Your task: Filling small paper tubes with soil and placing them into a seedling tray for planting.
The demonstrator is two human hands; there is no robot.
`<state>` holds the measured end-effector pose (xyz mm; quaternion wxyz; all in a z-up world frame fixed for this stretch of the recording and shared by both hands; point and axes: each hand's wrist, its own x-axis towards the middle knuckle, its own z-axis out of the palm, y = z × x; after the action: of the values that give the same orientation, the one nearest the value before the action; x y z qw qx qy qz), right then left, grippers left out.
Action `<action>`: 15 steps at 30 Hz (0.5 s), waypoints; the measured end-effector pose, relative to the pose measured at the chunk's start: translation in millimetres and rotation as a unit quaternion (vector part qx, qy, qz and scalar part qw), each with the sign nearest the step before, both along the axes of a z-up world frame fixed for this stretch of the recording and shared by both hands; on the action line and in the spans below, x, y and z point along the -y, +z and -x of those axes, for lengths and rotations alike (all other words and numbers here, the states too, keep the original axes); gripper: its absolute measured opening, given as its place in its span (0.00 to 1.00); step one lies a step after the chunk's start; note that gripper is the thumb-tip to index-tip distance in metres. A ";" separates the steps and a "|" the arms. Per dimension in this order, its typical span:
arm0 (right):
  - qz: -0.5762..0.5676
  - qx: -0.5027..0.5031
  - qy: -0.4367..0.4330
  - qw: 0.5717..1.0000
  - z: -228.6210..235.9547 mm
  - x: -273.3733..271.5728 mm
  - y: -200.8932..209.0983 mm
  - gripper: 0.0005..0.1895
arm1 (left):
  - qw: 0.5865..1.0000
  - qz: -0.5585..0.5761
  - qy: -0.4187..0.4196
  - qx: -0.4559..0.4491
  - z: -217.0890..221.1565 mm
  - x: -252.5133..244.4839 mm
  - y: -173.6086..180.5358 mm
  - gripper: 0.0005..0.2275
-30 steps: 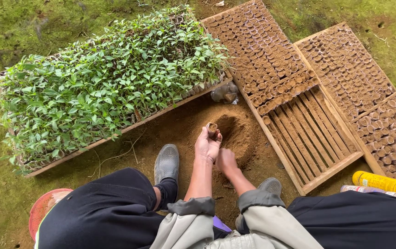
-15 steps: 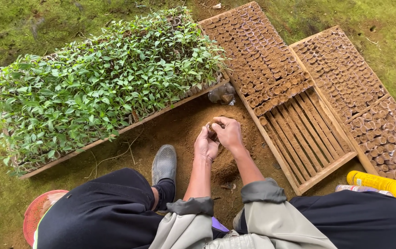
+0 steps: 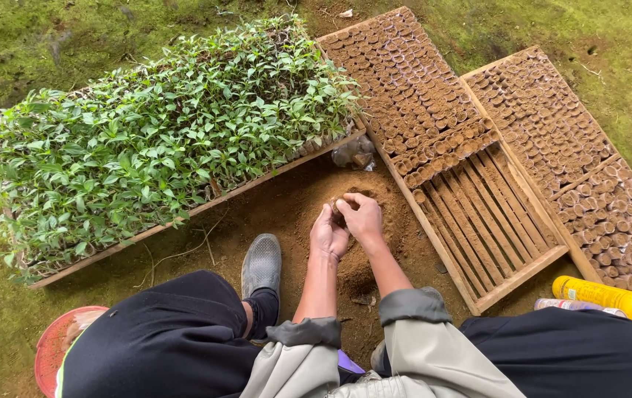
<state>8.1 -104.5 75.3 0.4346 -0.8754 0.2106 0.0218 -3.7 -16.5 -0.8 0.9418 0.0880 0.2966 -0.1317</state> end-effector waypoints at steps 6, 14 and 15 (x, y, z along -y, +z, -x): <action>0.025 0.022 0.043 0.999 7.5 -0.7 8.5 0.23 | 1.000 0.025 0.010 0.014 -1.9 3.3 0.7 0.10; -0.015 0.043 0.008 0.999 14.9 2.4 6.1 0.22 | 0.998 0.062 0.000 -0.009 -1.2 11.4 2.6 0.14; -0.028 0.047 -0.003 0.998 15.4 2.5 8.0 0.21 | 0.997 0.070 -0.007 -0.016 -2.0 14.1 -1.8 0.15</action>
<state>-7.2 -107.1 83.4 0.4685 -0.8623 0.1919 -0.0148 -1.6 -30.6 -2.6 0.9399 0.0217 0.3010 -0.1600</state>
